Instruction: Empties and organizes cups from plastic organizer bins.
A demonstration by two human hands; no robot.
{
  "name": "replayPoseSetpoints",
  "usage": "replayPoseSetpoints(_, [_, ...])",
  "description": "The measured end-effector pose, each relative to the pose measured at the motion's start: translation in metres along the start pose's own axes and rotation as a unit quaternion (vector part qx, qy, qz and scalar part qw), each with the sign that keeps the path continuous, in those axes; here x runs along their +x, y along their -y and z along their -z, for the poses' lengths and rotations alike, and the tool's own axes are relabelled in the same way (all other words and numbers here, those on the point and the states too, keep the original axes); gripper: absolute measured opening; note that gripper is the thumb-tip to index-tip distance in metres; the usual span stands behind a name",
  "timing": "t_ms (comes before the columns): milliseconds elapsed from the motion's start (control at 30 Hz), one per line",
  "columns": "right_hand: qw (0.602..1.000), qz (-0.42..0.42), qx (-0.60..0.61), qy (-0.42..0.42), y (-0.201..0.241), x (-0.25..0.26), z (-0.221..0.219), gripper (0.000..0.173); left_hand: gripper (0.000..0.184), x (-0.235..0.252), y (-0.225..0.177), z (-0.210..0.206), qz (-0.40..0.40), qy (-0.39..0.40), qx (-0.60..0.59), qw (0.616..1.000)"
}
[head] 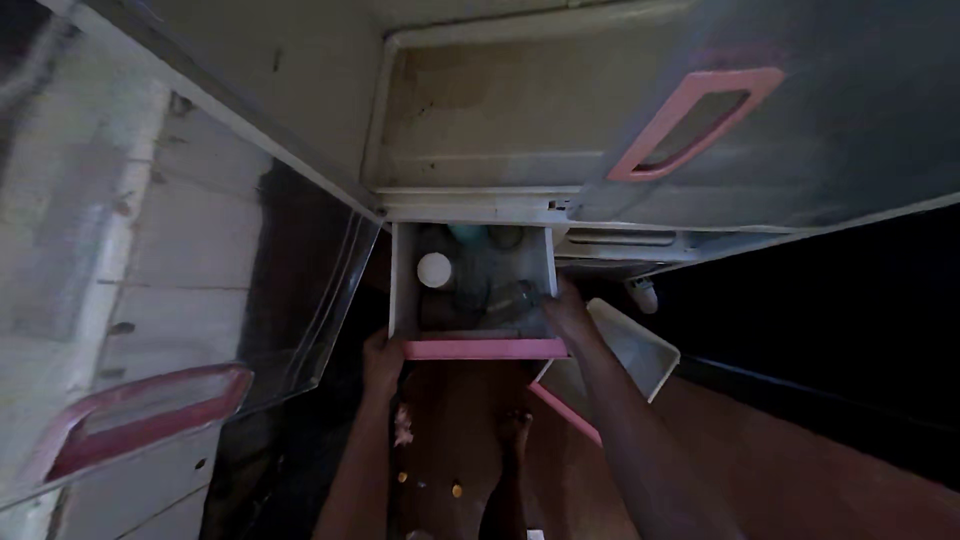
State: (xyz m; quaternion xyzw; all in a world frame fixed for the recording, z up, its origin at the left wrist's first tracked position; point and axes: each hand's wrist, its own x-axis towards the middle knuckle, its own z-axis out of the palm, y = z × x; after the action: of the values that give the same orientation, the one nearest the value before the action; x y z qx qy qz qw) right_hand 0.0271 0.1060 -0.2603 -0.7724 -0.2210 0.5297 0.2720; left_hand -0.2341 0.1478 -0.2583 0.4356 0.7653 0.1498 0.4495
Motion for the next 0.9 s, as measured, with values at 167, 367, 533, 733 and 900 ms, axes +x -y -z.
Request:
replayPoseSetpoints(167, [1.0, -0.021, 0.012, 0.009, -0.033, -0.049, -0.013, 0.053, 0.019, -0.031, 0.037, 0.014, 0.015, -0.009, 0.009, 1.0])
replayPoseSetpoints(367, [0.994, -0.056, -0.043, 0.089, -0.066, -0.097, -0.004, 0.056, 0.017, -0.107, 0.095, 0.012, 0.062, -0.043, -0.017, 0.997])
replayPoseSetpoints(533, [0.993, -0.084, 0.002, 0.08, -0.141, -0.137, 0.002, 0.051, 0.016, -0.156, 0.128, 0.004, 0.067, -0.041, 0.022, 0.997])
replayPoseSetpoints(733, [0.982, -0.137, 0.124, -0.031, -0.243, -0.217, 0.028, 0.041, 0.014, -0.211, 0.15, -0.023, 0.0, 0.043, 0.097, 0.994])
replayPoseSetpoints(900, [0.953, -0.183, 0.205, -0.126, -0.339, -0.293, 0.057, 0.039, 0.017, -0.271, 0.154, -0.074, -0.029, 0.151, 0.215, 0.964])
